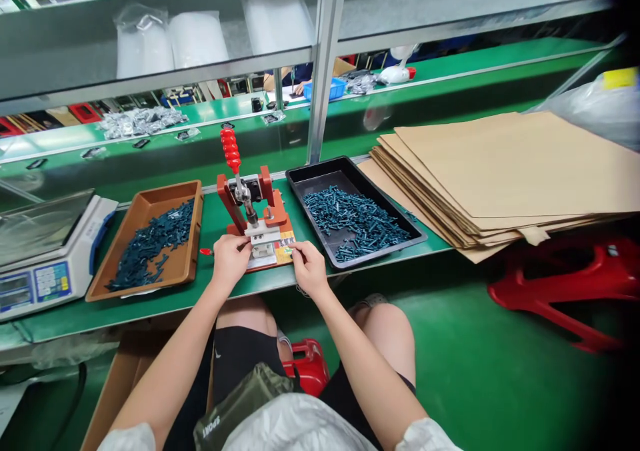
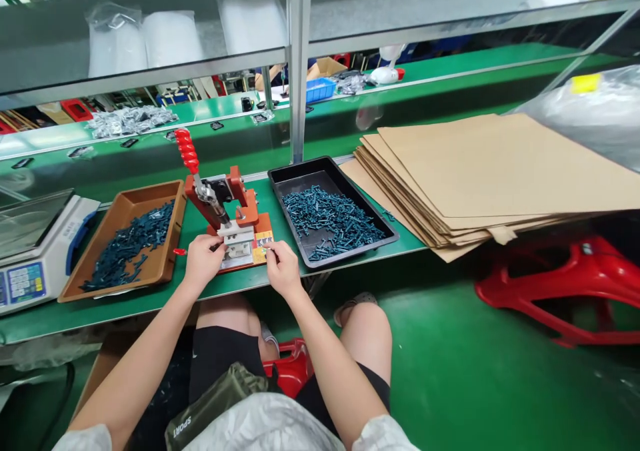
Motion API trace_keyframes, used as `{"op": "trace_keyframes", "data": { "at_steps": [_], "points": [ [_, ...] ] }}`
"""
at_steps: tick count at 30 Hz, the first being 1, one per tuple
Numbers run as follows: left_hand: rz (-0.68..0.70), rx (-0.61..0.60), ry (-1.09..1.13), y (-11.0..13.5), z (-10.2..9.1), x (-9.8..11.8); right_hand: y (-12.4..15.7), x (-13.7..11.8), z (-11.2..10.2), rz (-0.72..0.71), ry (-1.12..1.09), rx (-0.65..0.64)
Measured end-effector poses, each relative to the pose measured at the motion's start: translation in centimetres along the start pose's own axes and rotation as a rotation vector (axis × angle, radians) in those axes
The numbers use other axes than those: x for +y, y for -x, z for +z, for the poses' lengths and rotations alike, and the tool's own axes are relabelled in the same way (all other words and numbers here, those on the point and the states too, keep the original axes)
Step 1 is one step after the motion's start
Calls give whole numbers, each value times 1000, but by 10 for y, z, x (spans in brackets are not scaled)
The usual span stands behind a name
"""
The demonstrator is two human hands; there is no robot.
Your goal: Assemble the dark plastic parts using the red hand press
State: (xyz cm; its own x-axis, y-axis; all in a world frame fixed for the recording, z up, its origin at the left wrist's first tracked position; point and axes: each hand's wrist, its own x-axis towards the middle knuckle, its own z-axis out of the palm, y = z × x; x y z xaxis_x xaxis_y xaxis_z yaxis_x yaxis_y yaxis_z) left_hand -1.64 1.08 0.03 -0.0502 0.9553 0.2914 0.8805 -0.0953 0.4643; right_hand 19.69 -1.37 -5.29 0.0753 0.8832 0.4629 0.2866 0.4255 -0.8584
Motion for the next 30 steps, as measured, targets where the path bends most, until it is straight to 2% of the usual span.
{"op": "trace_keyframes", "data": {
  "at_steps": [7,13,18,23,25,30],
  "points": [
    [159,-224,-47,-9,-2,0,-1,-2,-1,14,-32,9],
    [170,-269,-180,-9,2,8,1,9,6,151,-143,-50],
    [123,-361,-215,-19,3,12,1,12,5,153,-90,-61],
    [66,-294,-192,-15,4,15,-10,11,7,262,-170,-148],
    [86,-298,-164,-13,1,15,-18,9,10,233,-139,-190],
    [187,-447,-62,-18,-11,9,-40,4,31,96,2,-302]
  ]
}}
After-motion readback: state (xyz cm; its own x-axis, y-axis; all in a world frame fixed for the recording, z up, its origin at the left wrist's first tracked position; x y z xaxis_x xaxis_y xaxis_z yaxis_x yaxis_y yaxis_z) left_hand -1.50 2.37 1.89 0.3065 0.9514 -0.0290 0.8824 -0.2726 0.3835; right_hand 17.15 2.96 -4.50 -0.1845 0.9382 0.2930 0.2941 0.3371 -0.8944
